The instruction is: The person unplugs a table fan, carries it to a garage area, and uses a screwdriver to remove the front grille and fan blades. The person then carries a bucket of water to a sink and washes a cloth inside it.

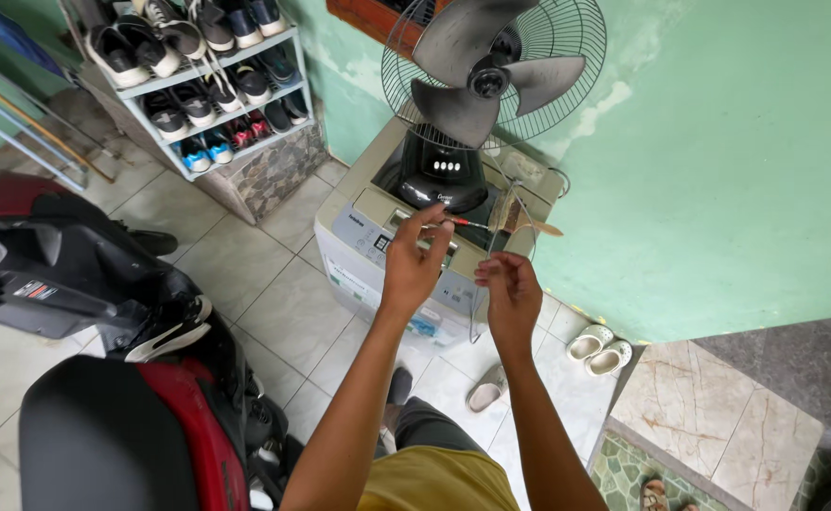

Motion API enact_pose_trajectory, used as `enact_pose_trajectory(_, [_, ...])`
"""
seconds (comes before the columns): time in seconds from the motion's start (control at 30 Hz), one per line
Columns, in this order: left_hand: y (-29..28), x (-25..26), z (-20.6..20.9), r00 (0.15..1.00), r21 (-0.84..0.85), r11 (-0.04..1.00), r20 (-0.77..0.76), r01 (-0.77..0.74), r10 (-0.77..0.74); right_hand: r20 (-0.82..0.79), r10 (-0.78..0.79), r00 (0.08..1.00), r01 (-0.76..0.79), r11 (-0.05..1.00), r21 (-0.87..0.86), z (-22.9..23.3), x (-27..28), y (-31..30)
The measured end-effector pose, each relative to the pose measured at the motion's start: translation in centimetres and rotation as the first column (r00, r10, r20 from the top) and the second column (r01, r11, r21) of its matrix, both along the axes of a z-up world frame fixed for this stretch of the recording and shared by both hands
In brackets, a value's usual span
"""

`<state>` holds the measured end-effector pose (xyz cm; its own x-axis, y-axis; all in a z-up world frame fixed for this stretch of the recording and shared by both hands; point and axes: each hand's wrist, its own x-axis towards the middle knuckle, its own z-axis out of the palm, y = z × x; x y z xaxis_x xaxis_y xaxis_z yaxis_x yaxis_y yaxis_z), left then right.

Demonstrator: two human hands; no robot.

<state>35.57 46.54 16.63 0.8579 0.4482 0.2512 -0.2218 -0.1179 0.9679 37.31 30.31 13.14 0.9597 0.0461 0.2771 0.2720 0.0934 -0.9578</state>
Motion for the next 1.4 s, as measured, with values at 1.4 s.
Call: enact_pose_trajectory(1.4, [8.5, 27.1, 0.5, 0.907, -0.330, 0.857, 0.286, 0.396, -0.310, 0.060, -0.544, 0.837, 0.536, 0.836, 0.116, 4.0, 25.7, 16.0])
